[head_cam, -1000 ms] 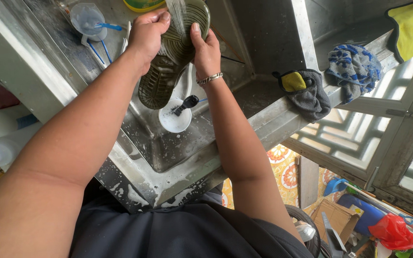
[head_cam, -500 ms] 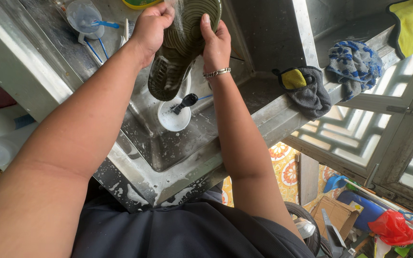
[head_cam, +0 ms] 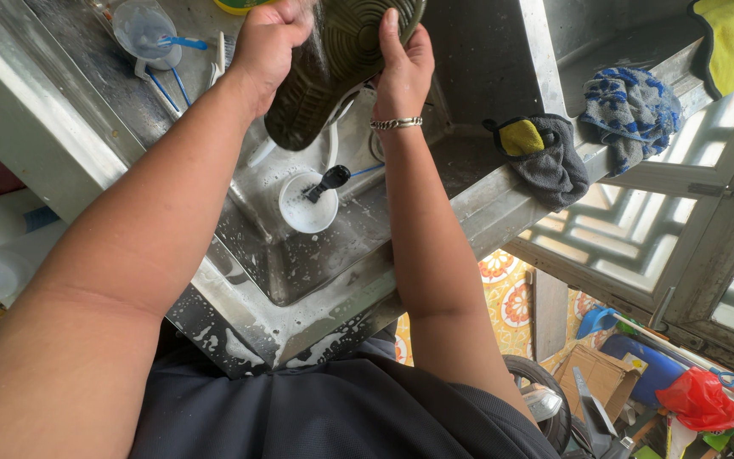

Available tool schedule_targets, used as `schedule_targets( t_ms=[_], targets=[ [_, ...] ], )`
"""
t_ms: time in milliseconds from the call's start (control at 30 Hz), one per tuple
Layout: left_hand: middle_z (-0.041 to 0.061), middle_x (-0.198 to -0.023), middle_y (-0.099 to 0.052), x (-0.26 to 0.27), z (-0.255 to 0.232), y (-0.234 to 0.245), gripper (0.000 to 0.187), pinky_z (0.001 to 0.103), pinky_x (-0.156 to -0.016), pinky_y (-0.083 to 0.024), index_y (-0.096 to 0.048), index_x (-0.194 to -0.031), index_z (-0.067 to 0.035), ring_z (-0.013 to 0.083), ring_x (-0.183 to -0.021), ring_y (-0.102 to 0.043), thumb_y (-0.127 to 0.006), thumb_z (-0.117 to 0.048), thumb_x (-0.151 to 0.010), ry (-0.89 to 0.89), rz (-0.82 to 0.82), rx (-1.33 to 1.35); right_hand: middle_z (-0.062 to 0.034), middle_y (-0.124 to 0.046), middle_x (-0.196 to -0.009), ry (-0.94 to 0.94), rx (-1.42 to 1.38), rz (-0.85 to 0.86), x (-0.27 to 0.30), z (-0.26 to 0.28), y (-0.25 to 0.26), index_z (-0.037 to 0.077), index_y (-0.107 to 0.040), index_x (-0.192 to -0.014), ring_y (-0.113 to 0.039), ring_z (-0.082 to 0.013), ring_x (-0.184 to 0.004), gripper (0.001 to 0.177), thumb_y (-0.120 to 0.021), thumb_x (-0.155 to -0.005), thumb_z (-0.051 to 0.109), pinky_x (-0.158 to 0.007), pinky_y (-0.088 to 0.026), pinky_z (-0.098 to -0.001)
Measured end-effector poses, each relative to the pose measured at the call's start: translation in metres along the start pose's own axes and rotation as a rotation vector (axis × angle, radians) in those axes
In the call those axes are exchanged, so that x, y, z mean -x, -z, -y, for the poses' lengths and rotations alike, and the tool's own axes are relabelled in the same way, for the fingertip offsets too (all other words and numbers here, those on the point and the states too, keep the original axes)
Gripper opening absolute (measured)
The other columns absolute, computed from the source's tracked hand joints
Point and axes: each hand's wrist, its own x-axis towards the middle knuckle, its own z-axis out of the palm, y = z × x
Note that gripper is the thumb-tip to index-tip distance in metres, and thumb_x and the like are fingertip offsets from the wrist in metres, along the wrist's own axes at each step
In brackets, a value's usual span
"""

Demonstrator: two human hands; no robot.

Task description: The person scrubs a black and white sneaker with a brush and cleaning solution, rinses it under running water, and places it aside. They then repeat the process on a second white sneaker, scrubbing and rinsing it before placing it next to the first.

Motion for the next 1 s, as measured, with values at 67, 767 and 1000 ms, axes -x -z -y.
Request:
schedule_targets(
  t_ms=[67, 767, 1000],
  targets=[
    [-0.007, -0.098, -0.067, 0.0, -0.001, -0.001, 0.009, 0.026, -0.096, -0.044, -0.069, -0.101, -0.006, 0.006, -0.096, -0.058, -0.06, -0.005, -0.098, 0.041, -0.032, -0.004, -0.0041, -0.073, -0.098, -0.001, 0.0, -0.053, 0.001, 0.005, 0.001, 0.003, -0.064, -0.11, -0.071, -0.0114, -0.084, 0.026, -0.068, -0.1, 0.027, -0.07, -0.063, -0.0321],
    [0.007, -0.105, -0.077, 0.004, -0.011, -0.012, 0.035, 0.036, -0.095, -0.051, -0.073, -0.105, -0.004, 0.0177, -0.1, -0.07, -0.055, -0.032, -0.096, 0.405, -0.184, -0.144, -0.0029, -0.073, -0.097, 0.078, -0.144, -0.236, -0.005, 0.056, 0.023, 0.008, -0.064, -0.11, -0.073, -0.0174, -0.079, 0.025, -0.071, -0.098, 0.028, -0.059, -0.057, -0.0325],
    [0.01, -0.105, -0.077, 0.012, -0.035, -0.024, 0.042, 0.036, -0.089, -0.058, -0.075, -0.107, -0.005, 0.0199, -0.096, -0.073, -0.058, -0.043, -0.096, 0.514, -0.02, 0.118, -0.0075, -0.072, -0.107, 0.031, -0.236, -0.164, -0.008, 0.053, 0.04, 0.005, -0.063, -0.117, -0.072, -0.0224, -0.091, 0.031, -0.071, -0.099, 0.031, -0.07, -0.055, -0.0368]
  ],
)
